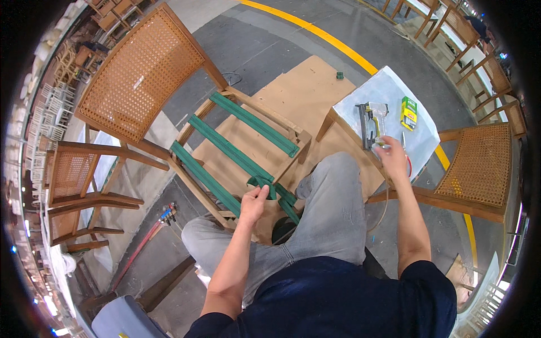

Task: The person staples a white fabric sheet to the underside of a wooden chair seat using a pneumatic staple gun. Then they attach green webbing straps across the seat frame, securing them with staples and trimming excess with scissors.

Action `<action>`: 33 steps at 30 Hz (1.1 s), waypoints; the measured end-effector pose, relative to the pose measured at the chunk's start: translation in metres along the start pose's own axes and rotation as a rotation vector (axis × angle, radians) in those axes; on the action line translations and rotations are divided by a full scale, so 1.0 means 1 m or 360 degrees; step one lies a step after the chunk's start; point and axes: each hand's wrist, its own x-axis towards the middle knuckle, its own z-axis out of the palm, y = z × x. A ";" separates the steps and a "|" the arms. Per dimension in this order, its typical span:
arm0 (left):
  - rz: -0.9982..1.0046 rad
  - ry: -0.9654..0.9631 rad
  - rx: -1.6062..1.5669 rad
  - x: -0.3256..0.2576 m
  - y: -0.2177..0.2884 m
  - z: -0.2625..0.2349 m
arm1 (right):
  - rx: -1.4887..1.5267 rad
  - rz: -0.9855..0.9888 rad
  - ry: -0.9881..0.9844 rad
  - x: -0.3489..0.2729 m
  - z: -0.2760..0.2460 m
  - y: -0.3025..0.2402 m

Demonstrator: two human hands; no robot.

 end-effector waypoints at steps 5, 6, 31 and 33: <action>-0.0004 -0.0025 -0.0245 -0.030 0.052 0.002 | 0.0508 -0.0485 -0.1189 -0.024 0.073 -0.120; 0.0094 -0.0058 -0.0302 -0.036 0.080 0.013 | 0.0552 -0.0697 -0.1333 -0.034 0.084 -0.138; 0.0100 0.0468 -0.1327 -0.079 0.054 -0.009 | 0.1227 -0.0159 -0.1675 -0.102 0.161 -0.267; 0.0087 0.0466 -0.1325 -0.081 0.052 -0.028 | 0.1235 -0.0214 -0.1587 -0.114 0.159 -0.276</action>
